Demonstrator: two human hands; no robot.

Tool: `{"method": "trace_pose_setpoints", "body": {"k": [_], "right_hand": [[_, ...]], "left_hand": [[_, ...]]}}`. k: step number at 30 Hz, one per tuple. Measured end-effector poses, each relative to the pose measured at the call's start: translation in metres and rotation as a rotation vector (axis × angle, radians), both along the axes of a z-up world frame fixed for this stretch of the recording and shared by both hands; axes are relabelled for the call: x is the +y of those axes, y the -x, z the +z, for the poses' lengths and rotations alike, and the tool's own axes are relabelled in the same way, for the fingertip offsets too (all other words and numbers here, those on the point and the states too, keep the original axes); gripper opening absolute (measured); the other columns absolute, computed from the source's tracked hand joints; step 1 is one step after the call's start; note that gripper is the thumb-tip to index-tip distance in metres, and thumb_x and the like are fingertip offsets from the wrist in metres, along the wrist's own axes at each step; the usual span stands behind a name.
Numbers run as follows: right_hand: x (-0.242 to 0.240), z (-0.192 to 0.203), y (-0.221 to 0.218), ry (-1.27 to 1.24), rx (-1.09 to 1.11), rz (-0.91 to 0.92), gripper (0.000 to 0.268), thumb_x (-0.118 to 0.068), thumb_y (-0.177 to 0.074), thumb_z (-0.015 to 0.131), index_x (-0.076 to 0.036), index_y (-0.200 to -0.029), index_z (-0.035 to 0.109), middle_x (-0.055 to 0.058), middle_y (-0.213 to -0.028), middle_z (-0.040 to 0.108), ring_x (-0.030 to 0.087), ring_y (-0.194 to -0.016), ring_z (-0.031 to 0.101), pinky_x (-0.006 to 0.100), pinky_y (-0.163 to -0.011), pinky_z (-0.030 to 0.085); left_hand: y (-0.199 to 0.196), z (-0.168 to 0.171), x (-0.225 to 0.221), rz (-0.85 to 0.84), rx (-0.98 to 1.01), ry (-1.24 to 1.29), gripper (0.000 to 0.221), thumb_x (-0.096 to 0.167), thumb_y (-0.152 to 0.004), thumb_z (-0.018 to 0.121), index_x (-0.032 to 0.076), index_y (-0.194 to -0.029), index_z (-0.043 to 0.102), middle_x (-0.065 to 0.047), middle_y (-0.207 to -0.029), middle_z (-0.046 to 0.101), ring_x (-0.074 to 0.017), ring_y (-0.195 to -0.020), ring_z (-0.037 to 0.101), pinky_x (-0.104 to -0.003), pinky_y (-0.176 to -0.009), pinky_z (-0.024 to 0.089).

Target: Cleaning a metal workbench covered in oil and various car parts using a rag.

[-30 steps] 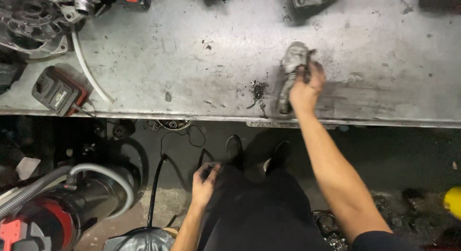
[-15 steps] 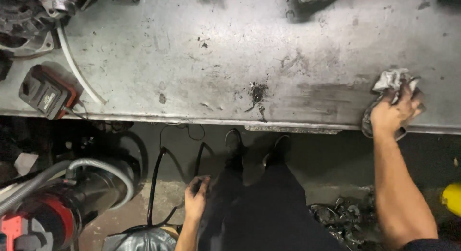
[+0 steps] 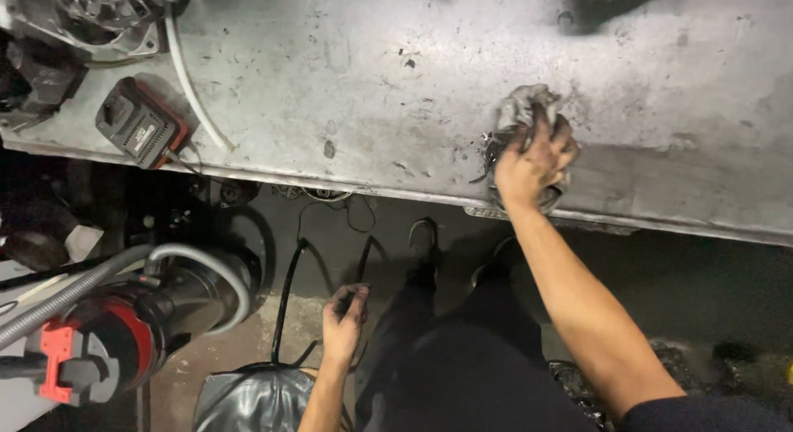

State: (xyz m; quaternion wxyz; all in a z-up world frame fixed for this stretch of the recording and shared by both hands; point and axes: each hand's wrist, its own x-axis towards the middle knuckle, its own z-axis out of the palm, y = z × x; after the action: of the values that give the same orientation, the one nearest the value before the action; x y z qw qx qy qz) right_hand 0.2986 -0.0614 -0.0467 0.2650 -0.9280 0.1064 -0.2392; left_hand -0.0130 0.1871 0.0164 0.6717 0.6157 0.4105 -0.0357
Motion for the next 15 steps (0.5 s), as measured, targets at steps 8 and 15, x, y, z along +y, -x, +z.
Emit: {"method": "trace_pose_setpoints", "body": {"k": [8, 15], "right_hand": [[0.094, 0.029, 0.004, -0.245, 0.167, 0.097, 0.032, -0.018, -0.099, 0.064, -0.023, -0.131, 0.067, 0.012, -0.138, 0.050, 0.041, -0.123, 0.044, 0.066, -0.089, 0.044], [-0.021, 0.027, -0.025, -0.300, -0.148, 0.206, 0.021, -0.005, -0.098, 0.078, 0.001, -0.117, 0.072, 0.026, -0.119, 0.061, 0.050, -0.109, 0.059, 0.053, -0.088, 0.052]], "left_hand": [[0.022, -0.016, -0.004, 0.057, 0.023, -0.071, 0.015, 0.018, -0.095, 0.073, 0.003, -0.092, 0.076, -0.008, -0.077, 0.066, -0.0149, -0.069, 0.055, -0.029, -0.061, 0.045], [-0.040, -0.109, -0.018, -0.083, 0.127, 0.085, 0.038, 0.033, -0.090, 0.080, 0.001, -0.111, 0.079, -0.027, -0.103, 0.075, -0.0317, -0.098, 0.072, -0.044, -0.081, 0.060]]}}
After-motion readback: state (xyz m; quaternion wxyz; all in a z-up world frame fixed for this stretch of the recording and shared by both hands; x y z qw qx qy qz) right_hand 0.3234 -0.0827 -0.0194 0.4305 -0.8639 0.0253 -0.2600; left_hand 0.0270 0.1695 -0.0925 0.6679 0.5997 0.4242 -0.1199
